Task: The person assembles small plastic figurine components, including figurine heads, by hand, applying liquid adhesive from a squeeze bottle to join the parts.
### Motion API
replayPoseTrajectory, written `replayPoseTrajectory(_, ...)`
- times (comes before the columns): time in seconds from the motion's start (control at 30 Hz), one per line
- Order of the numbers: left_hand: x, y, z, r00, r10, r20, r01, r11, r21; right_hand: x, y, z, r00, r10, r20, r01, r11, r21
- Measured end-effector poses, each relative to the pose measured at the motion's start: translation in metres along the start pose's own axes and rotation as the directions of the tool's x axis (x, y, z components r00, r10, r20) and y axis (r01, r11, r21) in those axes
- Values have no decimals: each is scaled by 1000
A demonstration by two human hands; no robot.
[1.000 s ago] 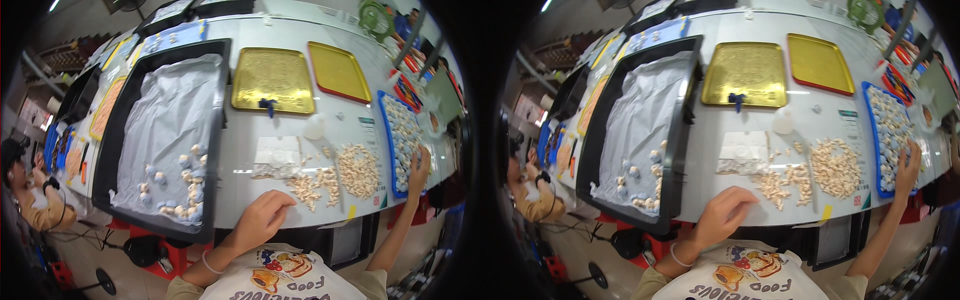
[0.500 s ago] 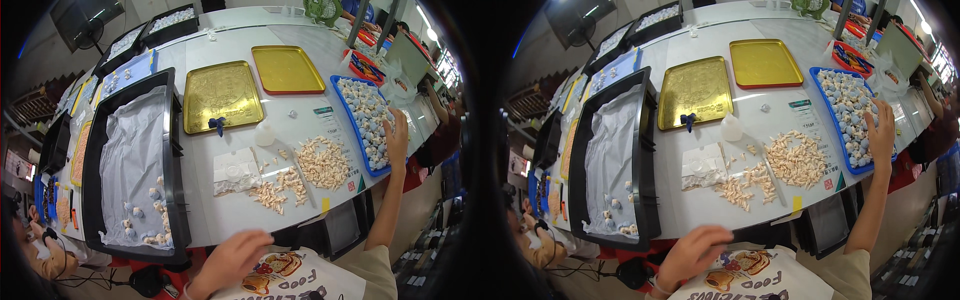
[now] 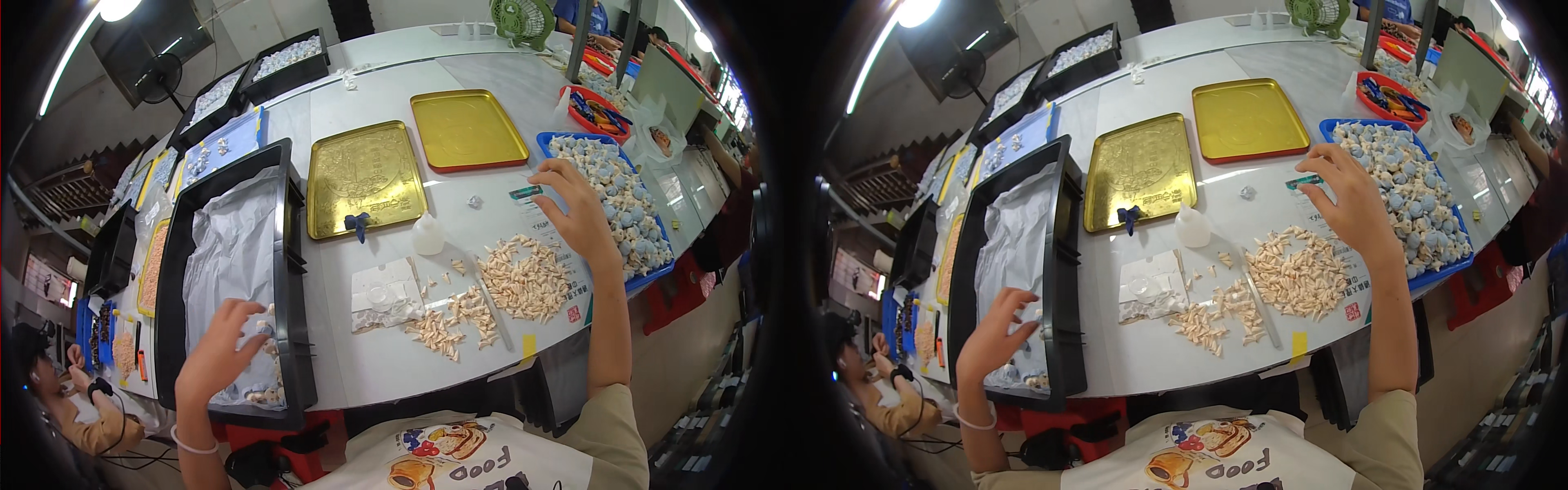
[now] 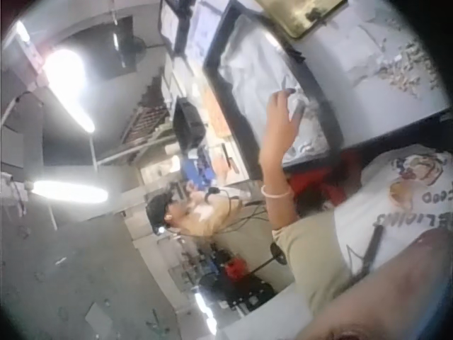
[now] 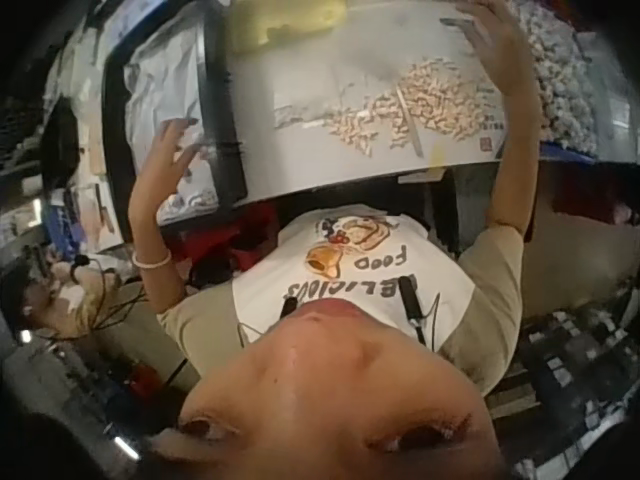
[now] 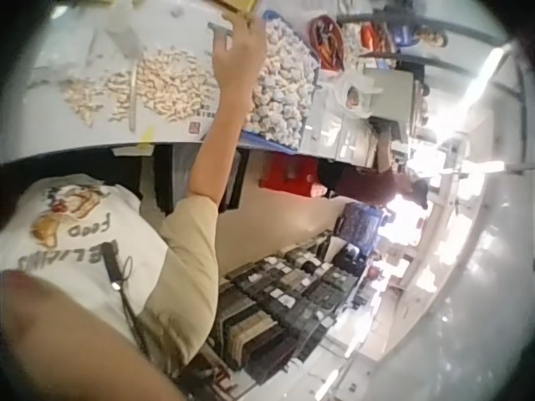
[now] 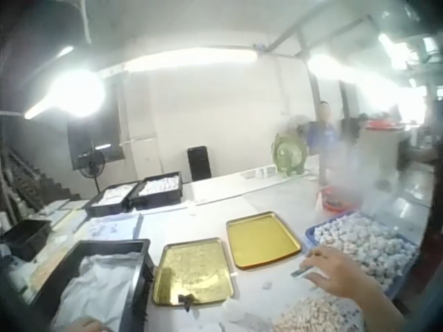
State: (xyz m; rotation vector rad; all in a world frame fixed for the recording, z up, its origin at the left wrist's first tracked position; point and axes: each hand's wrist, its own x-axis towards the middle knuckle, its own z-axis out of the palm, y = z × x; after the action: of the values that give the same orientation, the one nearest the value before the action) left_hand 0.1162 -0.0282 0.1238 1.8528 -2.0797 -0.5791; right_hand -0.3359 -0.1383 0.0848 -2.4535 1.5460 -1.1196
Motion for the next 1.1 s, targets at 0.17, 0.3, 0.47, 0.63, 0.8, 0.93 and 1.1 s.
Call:
replayPoseTrajectory(0.17,14,-8,23,962,39,271,-75,990,122,14,15,14,996,-79,47,79,997,-3)
replayPoseTrajectory(0.3,20,-2,24,940,-2,340,39,994,-101,19,22,27,994,-93,50,94,995,-27)
replayPoseTrajectory(0.47,24,-19,23,873,-71,483,130,987,-91,11,12,33,993,-105,46,104,994,28)
replayPoseTrajectory(0.63,24,-25,19,829,-86,552,187,974,-128,9,9,33,991,-106,79,103,994,41)
replayPoseTrajectory(0.8,30,-8,11,707,-313,634,407,914,-2,7,7,35,990,-102,102,96,993,64)
replayPoseTrajectory(0.93,24,-17,12,682,-259,684,236,963,129,7,4,35,989,-111,101,102,991,90)
replayPoseTrajectory(1.1,27,-7,8,680,-278,678,341,939,42,7,-1,32,991,-67,115,54,993,108)
